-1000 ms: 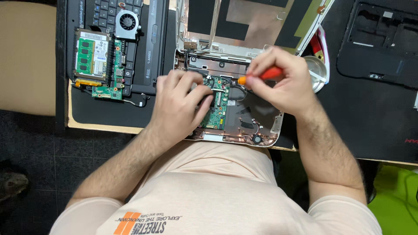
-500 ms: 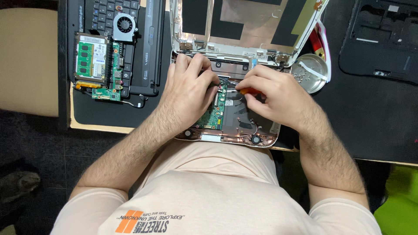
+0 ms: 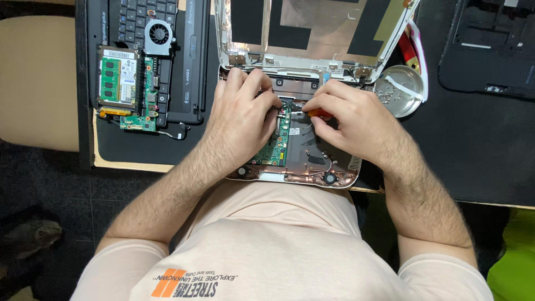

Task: The person uses a screwdriver to remove screws from the internal components of a disassembled laptop. They detach the cooling fan and then lift out the motherboard, placing it on the table. Finally, they close the laptop lid and handle a small metal bracket.

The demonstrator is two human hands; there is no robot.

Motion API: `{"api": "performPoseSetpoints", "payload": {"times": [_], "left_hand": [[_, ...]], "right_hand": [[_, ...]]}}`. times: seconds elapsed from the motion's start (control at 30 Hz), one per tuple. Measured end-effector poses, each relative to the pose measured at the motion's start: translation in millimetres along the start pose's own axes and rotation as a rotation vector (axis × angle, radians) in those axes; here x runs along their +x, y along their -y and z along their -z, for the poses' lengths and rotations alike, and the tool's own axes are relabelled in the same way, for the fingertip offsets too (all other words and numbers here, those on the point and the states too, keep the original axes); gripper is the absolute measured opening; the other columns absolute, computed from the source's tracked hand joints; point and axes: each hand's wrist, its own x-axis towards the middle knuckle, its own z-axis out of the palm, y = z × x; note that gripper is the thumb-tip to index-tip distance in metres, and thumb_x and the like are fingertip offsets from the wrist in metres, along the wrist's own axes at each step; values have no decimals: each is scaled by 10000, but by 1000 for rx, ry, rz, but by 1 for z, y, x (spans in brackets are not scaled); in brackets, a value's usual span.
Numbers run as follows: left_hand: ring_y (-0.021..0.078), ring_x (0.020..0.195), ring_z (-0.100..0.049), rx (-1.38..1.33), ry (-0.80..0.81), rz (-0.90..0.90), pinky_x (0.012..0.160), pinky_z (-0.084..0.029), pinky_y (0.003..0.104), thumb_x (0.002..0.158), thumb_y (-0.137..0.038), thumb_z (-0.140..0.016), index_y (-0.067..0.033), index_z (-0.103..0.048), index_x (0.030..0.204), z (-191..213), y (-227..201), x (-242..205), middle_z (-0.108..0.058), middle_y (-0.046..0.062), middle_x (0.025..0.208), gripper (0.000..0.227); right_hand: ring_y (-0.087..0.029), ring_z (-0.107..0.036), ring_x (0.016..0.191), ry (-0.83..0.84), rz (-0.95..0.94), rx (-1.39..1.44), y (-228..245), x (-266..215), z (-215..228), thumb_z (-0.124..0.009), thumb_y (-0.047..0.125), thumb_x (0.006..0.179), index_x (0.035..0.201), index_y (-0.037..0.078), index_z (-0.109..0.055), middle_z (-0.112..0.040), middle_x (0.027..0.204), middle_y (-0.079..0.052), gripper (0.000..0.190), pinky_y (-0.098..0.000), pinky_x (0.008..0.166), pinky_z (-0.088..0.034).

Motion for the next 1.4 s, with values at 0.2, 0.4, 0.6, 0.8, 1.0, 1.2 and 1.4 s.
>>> {"api": "performPoseSetpoints", "payload": {"times": [0.2,0.4,0.6,0.8,1.0,1.2,1.4], "left_hand": [[305,1208,-571,-76,14,5,922,-484,482,982,-43,-852,-184,-749,1073,-5,2,-2,-557,1,1217,196],[294,1206,-569,-40,-3,-63,914,-467,470,959,-53,-882,-165,-749,1090,-3,-2,2,-574,9,1234,218],[269,1203,-620,-76,-49,-94,943,-485,449,1073,-41,-881,-172,-757,1179,-15,7,-8,-603,-10,1234,209],[292,1140,-705,-94,-133,-128,908,-559,439,1056,-7,-927,-151,-773,1181,-28,12,-14,-645,17,1188,246],[259,1142,-725,-30,-136,-143,919,-563,422,1087,-43,-915,-157,-766,1183,-30,9,-14,-657,4,1182,210],[237,1118,-742,58,-197,-183,923,-566,402,1134,-96,-874,-163,-773,1170,-35,9,-17,-689,8,1134,127],[232,1114,-747,63,-204,-187,930,-559,398,1155,-101,-844,-159,-759,1180,-37,9,-16,-685,2,1137,106]], "right_hand": [[-283,-826,949,10,4,-19,4,-1,-2,-865,84,1085,1215,142,-850,-793,1176,-34,143,-443,871,-696],[-274,-824,952,6,4,-29,-2,-3,-6,-873,91,1080,1195,152,-834,-771,1171,-24,137,-435,881,-694],[-266,-821,942,-19,20,-23,-3,-3,-9,-892,103,1087,1172,155,-836,-774,1164,-21,115,-437,872,-698],[-280,-838,976,-113,66,37,-7,-5,-19,-895,110,1130,1159,150,-853,-809,1110,-27,65,-422,901,-697],[-242,-838,1004,-164,83,-81,2,-13,-29,-875,102,1157,1188,169,-853,-799,1088,-3,77,-384,917,-694],[-228,-834,960,-224,91,-137,4,-20,-37,-858,115,1175,1194,173,-854,-775,1040,-4,61,-364,860,-696],[-182,-826,922,-258,149,-291,12,-28,-37,-844,154,1197,1227,187,-865,-769,1021,19,49,-308,808,-683]]}}
